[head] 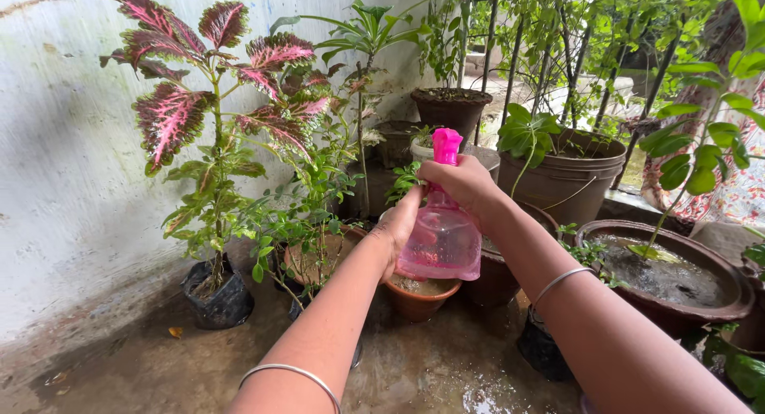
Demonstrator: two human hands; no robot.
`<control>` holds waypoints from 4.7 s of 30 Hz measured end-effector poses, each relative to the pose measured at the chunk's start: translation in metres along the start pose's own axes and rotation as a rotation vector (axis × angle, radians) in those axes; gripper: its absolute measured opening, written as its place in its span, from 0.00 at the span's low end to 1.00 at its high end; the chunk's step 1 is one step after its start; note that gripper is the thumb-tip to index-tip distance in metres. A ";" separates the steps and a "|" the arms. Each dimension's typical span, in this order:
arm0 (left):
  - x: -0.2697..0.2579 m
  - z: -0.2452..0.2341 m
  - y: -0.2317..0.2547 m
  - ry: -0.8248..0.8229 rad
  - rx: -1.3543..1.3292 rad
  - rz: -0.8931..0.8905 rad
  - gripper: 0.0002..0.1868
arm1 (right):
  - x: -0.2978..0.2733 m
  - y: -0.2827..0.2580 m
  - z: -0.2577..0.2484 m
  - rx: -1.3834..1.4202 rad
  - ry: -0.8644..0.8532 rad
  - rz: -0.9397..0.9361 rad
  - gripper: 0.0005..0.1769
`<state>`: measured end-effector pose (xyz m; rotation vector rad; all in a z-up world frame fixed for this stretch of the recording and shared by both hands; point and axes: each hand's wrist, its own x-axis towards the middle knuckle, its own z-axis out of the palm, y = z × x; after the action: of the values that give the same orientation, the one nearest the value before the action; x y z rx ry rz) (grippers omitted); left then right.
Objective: The person waters plants in various pots on a balcony by hand using a spray bottle, pressing the trigger repeatedly to spray water on the leaves and stems of several different plants.
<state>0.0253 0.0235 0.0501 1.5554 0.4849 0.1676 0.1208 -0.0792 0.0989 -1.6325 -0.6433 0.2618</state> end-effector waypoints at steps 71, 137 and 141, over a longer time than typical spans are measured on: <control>-0.037 0.078 -0.035 0.162 0.056 -0.094 0.48 | -0.032 0.047 -0.051 0.110 -0.272 0.178 0.10; 0.027 0.169 -0.033 -0.106 -0.319 0.178 0.34 | -0.024 0.039 -0.156 -0.261 0.219 -0.056 0.22; 0.026 0.160 -0.021 -0.169 -0.445 0.179 0.34 | -0.025 0.031 -0.149 -0.239 0.247 -0.105 0.25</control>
<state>0.1082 -0.1130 0.0153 1.1618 0.1583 0.2604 0.1852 -0.2188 0.0903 -1.8169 -0.5851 -0.0972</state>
